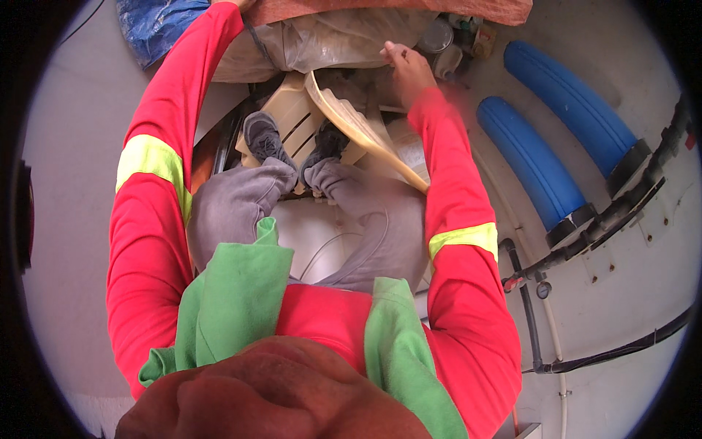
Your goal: The person positions a white ceiling panel against the ceiling, then measures and marks a board on the floor using a tape measure and pencil. The person handles the panel and board while preparing for installation.
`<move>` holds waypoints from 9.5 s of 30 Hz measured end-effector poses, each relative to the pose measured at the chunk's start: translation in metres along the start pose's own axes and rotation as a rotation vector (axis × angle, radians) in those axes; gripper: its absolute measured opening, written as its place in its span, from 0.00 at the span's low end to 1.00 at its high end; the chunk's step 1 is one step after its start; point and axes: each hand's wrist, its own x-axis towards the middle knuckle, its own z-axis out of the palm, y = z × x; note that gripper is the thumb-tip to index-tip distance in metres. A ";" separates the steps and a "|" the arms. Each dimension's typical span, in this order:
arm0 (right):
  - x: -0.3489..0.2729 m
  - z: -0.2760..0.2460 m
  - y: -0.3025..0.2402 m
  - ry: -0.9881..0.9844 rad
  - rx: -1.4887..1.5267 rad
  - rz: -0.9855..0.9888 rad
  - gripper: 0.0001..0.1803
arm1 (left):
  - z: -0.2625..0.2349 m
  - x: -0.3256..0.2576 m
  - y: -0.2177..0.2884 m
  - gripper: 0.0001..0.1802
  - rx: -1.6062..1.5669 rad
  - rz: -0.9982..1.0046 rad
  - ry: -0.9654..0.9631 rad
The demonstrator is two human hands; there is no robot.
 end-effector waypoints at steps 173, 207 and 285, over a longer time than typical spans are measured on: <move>0.300 0.006 -0.296 -0.055 0.045 -0.487 0.03 | -0.139 0.094 -0.021 0.25 -0.515 -0.084 0.068; 0.296 0.006 -0.291 0.105 -0.289 -0.661 0.04 | -0.128 0.101 -0.022 0.25 -0.405 -0.042 -0.003; -0.580 0.090 -0.213 0.520 0.016 0.147 0.18 | -0.493 -0.486 0.332 0.19 0.086 1.402 -1.020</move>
